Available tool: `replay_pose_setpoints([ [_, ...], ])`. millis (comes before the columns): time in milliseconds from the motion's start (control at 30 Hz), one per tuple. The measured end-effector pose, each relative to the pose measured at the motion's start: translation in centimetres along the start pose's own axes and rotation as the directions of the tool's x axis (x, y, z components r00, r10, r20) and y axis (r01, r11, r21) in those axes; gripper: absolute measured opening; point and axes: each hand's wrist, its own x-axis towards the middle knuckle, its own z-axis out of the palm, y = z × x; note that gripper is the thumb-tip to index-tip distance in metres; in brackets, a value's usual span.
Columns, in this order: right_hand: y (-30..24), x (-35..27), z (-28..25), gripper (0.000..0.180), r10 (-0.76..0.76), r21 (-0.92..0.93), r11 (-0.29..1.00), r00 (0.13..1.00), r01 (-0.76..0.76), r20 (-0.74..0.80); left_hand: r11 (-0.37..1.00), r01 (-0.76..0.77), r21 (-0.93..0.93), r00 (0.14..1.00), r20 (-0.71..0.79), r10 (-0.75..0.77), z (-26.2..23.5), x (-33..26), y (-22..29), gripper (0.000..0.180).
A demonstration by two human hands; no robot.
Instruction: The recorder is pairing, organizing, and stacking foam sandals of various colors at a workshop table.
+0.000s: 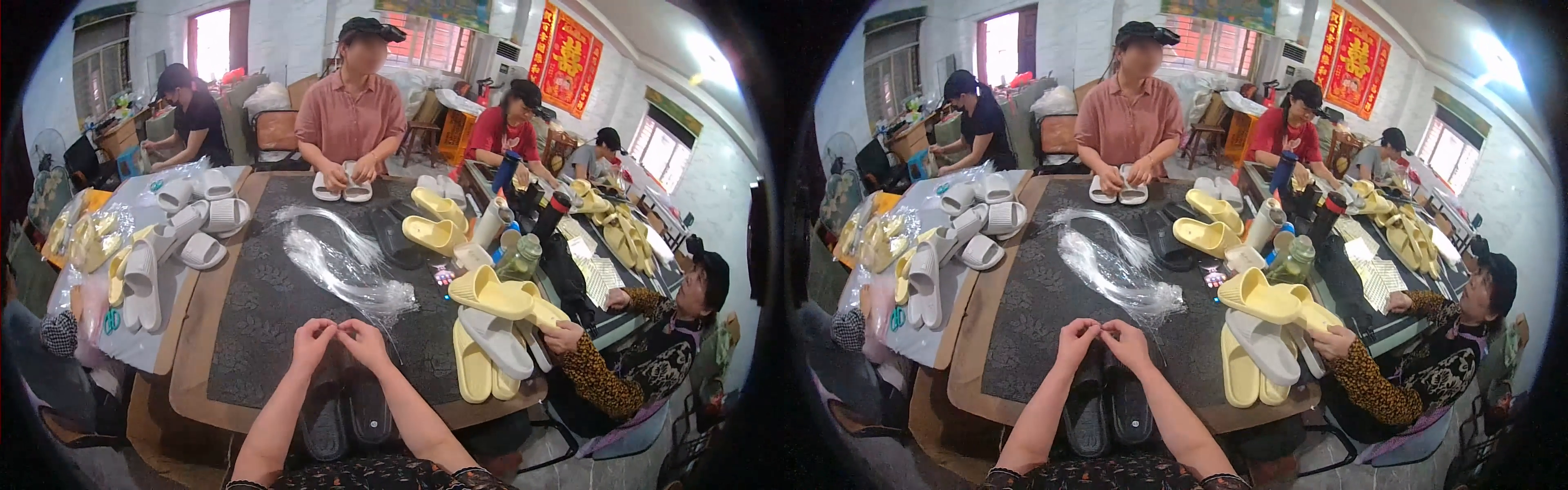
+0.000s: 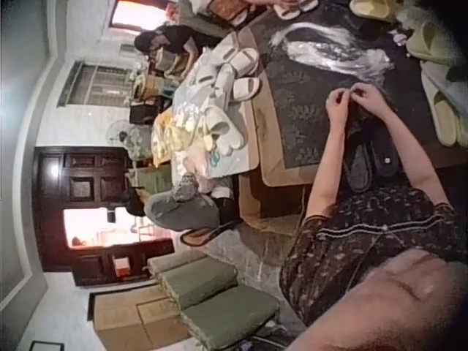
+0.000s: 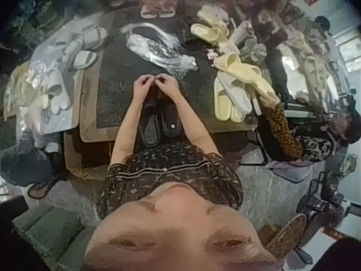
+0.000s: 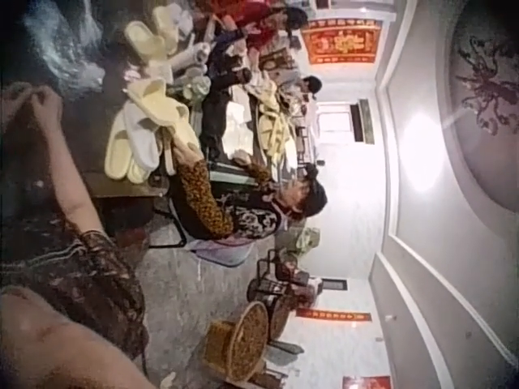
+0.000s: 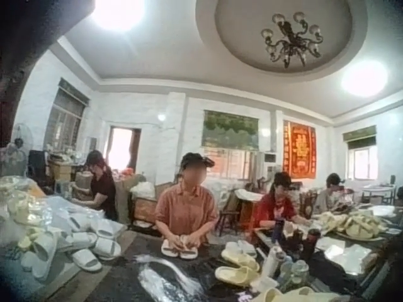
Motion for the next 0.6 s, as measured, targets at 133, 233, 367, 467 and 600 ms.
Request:
replay_pose_setpoints([
  [133, 1.8, 0.3, -0.1, 0.021, -0.007, 0.047, 0.999, 0.999, 0.005, 0.053, 0.998, -0.062, 0.004, 0.998, -0.005, 0.062, -0.3, 0.3, -1.8, 0.015],
  [233, 3.4, 0.7, 0.1, 0.018, 0.030, 0.193, 0.981, 1.000, -0.030, 0.001, 0.996, -0.026, -0.082, 0.999, 0.036, 0.029, 0.3, 0.2, -0.9, 0.015],
  [367, 1.9, 0.4, 0.0, 0.017, 0.025, 0.126, 0.992, 0.999, -0.029, 0.031, 0.993, 0.056, -0.103, 0.998, 0.022, -0.054, -0.1, 0.0, -0.4, 0.015],
  [467, 2.0, 0.4, 0.2, 0.019, -0.057, 0.145, 0.988, 0.998, 0.060, -0.022, 0.996, 0.024, -0.085, 0.999, -0.022, -0.026, 0.0, 0.2, -0.3, 0.015],
  [600, 1.2, 0.3, 0.0, 0.024, -0.034, 0.073, 0.997, 0.997, 0.038, -0.064, 0.999, 0.030, -0.043, 0.995, -0.097, -0.034, 0.1, 0.2, -0.6, 0.015],
])
